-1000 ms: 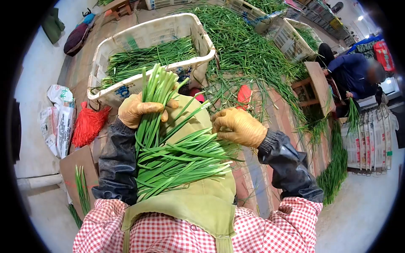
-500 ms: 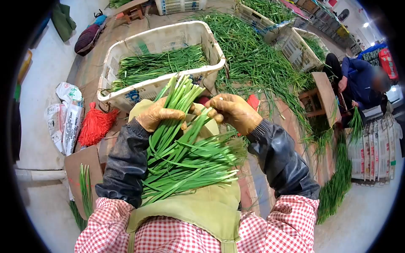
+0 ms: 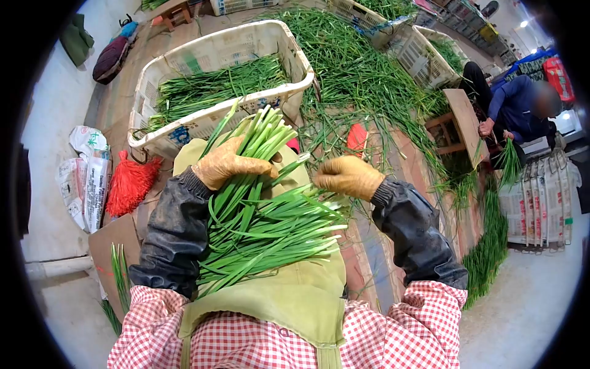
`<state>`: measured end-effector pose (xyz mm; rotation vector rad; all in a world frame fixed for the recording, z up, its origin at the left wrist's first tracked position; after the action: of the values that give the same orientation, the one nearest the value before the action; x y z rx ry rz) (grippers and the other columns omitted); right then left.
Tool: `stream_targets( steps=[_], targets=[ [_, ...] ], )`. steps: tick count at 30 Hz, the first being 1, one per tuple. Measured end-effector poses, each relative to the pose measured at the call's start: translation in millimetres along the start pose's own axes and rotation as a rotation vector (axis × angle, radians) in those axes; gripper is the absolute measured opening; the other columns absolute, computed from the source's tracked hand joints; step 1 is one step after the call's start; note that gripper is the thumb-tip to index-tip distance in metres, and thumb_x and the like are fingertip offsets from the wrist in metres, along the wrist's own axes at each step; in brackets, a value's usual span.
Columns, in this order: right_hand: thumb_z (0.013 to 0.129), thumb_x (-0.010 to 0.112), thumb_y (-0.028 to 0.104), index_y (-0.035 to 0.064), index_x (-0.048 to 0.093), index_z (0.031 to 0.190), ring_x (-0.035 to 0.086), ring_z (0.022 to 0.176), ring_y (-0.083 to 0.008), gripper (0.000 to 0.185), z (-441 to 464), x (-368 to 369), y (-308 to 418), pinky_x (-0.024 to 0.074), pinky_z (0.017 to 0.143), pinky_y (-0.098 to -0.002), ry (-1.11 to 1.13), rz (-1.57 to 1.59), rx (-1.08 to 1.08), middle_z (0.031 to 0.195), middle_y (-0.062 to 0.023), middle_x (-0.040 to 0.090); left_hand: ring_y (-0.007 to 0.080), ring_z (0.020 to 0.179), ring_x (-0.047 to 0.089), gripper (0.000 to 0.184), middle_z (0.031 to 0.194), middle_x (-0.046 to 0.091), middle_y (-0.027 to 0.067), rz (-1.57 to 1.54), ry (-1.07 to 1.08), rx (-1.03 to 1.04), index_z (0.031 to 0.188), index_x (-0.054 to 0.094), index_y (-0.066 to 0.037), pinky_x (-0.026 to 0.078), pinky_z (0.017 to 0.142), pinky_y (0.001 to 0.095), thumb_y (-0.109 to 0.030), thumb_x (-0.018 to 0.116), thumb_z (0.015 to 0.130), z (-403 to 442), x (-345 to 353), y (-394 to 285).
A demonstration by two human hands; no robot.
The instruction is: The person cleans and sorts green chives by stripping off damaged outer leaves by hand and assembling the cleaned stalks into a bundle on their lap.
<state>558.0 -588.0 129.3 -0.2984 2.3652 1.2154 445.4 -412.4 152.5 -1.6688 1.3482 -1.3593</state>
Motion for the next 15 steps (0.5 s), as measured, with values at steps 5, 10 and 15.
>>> stream_targets(
  steps=[5,10,15],
  targets=[
    [0.093,0.062,0.016,0.0004,0.063,0.096,0.056,0.081,-0.0086,0.016,-1,-6,-2,0.0477,0.074,-0.0242,-0.151,0.362,-0.118,0.086,-0.0011,0.063,0.0144,0.080,0.063,0.042,0.096,0.066,0.0067,0.006,0.057,0.086,0.114,0.060,0.000,0.053,0.072,0.0284,-0.018,0.075,0.078,-6,10,-18],
    [0.093,0.062,0.016,-0.0012,0.062,0.097,0.055,0.081,-0.0084,0.017,1,-21,56,0.0465,0.075,-0.0237,-0.214,0.510,-0.207,0.087,-0.0017,0.062,0.0148,0.097,0.060,0.053,0.107,0.064,0.0060,0.164,0.157,0.091,0.125,0.055,-0.002,0.048,0.086,0.0287,-0.019,0.075,0.079,-9,22,-20],
    [0.097,0.058,0.027,0.0004,0.060,0.105,0.057,0.086,-0.0113,0.028,0,-11,70,0.0475,0.079,-0.0258,-0.145,0.658,-0.314,0.094,-0.0031,0.062,0.0164,0.098,0.060,0.055,0.110,0.063,0.0075,-0.029,0.136,0.153,0.129,0.052,-0.005,0.049,0.087,0.0303,-0.018,0.075,0.080,-10,16,-20]
  ],
)
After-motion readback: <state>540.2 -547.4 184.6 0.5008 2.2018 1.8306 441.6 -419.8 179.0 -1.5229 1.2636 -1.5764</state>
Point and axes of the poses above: each hand's wrist, its own z-axis towards the middle knuckle, its own x-axis out of the palm, y = z × x, the point moved 7 cm from there along z, towards the middle knuckle
